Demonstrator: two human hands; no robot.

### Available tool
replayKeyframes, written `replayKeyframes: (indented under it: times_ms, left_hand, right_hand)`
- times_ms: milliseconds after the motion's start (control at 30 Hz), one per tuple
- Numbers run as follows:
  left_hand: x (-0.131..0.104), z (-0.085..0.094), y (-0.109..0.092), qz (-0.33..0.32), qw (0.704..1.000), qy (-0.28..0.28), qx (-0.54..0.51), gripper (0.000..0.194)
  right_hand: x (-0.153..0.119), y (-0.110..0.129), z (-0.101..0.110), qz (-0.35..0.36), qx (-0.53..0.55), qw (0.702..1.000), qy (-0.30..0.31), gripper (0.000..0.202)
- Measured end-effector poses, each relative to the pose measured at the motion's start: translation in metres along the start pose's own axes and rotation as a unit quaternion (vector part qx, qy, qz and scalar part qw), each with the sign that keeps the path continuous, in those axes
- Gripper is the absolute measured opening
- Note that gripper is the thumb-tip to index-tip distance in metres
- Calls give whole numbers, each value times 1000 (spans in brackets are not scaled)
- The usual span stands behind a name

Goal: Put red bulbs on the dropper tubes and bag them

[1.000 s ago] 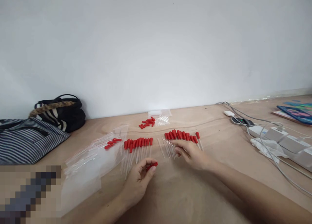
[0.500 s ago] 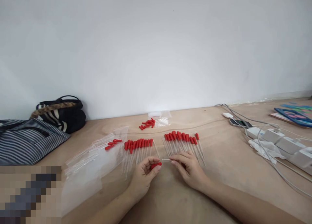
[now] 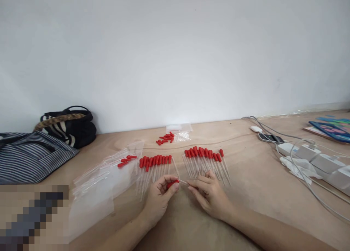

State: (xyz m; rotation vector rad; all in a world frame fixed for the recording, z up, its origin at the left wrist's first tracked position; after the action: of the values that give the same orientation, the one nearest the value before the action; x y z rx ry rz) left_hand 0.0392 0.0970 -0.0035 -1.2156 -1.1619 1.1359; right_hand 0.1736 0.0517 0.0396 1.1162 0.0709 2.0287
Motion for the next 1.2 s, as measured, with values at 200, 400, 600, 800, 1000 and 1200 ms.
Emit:
replayKeyframes:
  times_ms: [200, 400, 600, 800, 1000, 1200]
  left_hand:
    - [-1, 5, 4, -11, 999, -16, 25, 25]
    - [-5, 5, 3, -19, 998, -7, 60, 25]
    - [-7, -1, 1, -28, 998, 23, 53, 15]
    - [-11, -6, -7, -75, 994, 42, 62, 8]
    - [-12, -10, -7, -56, 996, 36, 51, 8]
    - [-7, -5, 2, 18, 999, 20, 30, 38]
  right_hand:
    - [-2, 12, -1, 67, 5, 998, 0, 17]
    - [-2, 20, 5, 140, -4, 990, 10, 18]
    - [4, 20, 12, 188, -35, 982, 15, 20]
    - [8, 16, 9, 160, -34, 986, 27, 21]
    - [6, 13, 3, 120, -20, 992, 40, 21]
    - [10, 0, -3, 53, 10, 997, 62, 21]
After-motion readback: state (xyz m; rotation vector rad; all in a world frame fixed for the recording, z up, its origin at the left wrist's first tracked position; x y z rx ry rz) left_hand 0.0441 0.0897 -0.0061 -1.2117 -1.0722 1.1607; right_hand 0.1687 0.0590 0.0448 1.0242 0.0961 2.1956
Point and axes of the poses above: each hand's wrist, its own x-axis towards the middle knuckle, its own z-axis out of the back of the hand, y = z × x, the point moved 9 cm from there along x, towards the middle knuckle, and after that the axes turned 3 degrees about -y, right-handed, at the moved point
